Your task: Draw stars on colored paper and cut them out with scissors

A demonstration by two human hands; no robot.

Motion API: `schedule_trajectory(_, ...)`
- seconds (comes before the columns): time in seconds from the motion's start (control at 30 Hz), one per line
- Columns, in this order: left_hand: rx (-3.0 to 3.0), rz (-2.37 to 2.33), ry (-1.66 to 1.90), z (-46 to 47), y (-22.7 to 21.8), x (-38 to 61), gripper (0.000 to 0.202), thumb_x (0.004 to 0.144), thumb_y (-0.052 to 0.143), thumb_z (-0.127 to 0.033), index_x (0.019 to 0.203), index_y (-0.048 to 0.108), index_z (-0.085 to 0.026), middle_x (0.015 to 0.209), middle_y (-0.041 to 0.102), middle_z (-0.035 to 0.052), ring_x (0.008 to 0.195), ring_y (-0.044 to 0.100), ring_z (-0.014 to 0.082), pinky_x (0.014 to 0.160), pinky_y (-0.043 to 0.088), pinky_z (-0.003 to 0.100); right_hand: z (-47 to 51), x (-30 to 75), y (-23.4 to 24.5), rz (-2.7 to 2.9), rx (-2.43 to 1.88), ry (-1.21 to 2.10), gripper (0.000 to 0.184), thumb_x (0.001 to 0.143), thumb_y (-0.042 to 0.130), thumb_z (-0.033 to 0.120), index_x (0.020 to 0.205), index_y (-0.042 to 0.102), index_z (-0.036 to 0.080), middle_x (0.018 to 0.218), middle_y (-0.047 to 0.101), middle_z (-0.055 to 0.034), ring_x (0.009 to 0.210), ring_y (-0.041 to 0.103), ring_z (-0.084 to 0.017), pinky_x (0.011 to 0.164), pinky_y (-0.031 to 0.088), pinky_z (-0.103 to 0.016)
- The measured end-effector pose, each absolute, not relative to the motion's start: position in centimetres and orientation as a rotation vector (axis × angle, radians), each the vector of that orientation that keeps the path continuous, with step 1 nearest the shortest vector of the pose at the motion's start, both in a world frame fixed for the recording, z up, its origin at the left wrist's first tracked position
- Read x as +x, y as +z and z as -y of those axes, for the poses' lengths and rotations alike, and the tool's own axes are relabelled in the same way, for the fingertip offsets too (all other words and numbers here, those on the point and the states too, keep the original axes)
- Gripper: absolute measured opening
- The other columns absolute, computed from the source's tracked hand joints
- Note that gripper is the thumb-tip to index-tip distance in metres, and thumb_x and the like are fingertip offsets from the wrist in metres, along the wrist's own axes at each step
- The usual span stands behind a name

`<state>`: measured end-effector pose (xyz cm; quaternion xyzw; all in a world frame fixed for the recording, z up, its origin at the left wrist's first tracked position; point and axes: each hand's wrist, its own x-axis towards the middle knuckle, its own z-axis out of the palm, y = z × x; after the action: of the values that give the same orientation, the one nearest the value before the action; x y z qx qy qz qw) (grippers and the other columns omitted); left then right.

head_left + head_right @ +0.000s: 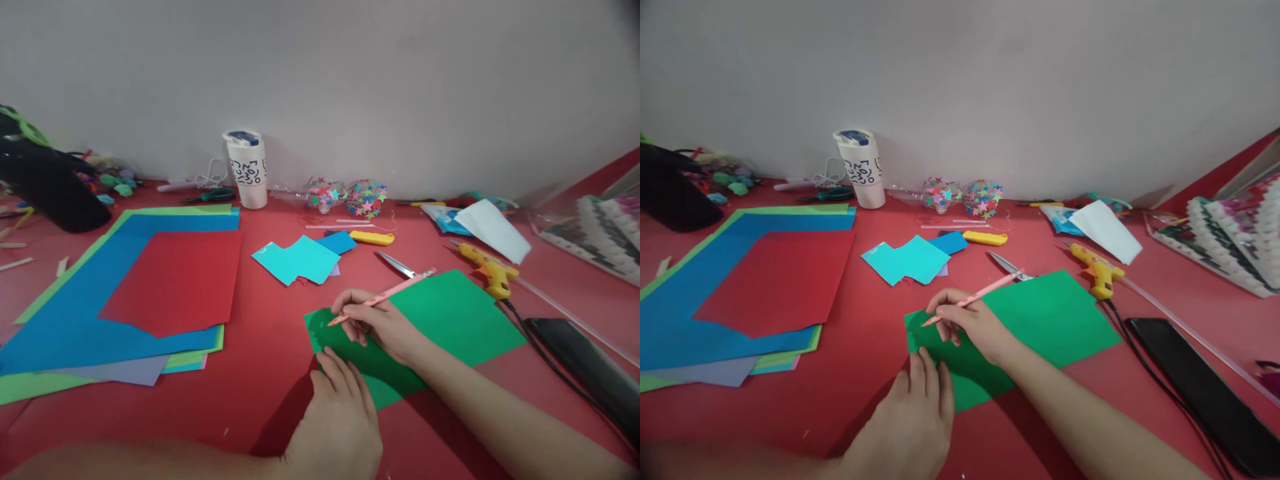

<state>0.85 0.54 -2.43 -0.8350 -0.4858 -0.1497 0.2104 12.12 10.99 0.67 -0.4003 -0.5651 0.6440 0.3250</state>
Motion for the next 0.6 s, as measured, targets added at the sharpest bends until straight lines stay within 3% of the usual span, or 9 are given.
schedule_trajectory(0.13, -2.323, 1.276, -0.453, -0.4, -2.4, 1.0, 0.037, 0.073, 0.042, -0.022, 0.083, 0.073, -0.003, 0.088, 0.069, 0.0268, 0.080, 0.066, 0.0364, 0.061, 0.049, 0.044, -11.0, 11.9, 1.0, 1.543, -1.082, 1.677, 0.005, 0.070, 0.057, 0.023, 0.070, 0.057, 0.018, 0.057, 0.057, 0.0030, 0.049, 0.049, -0.009, 0.044, 0.040, -0.019)
schedule_trajectory(0.37, -2.315, 1.124, -0.304, -0.4, -1.3, -0.1, 0.038, 0.077, 0.036, -0.012, 0.085, 0.074, -0.015, 0.086, 0.073, 0.0138, 0.079, 0.068, 0.0276, 0.063, 0.050, 0.037, -10.7, 11.2, 1.8, 1.797, -1.237, 1.513, 0.003, 0.070, 0.056, 0.018, 0.069, 0.053, 0.019, 0.059, 0.054, 0.0042, 0.051, 0.046, -0.008, 0.044, 0.034, -0.017)
schedule_trajectory(0.6, -2.236, 1.184, -0.225, -0.6, -1.9, 0.0, 0.033, 0.073, 0.042, -0.013, 0.083, 0.073, -0.011, 0.084, 0.072, 0.0120, 0.078, 0.066, 0.0237, 0.070, 0.050, 0.037, -10.1, 11.0, 1.3, 1.647, -1.247, 1.596, 0.029, 0.089, 0.041, 0.040, 0.069, 0.050, 0.020, 0.052, 0.050, 0.0048, 0.043, 0.044, -0.008, 0.040, 0.034, -0.018)
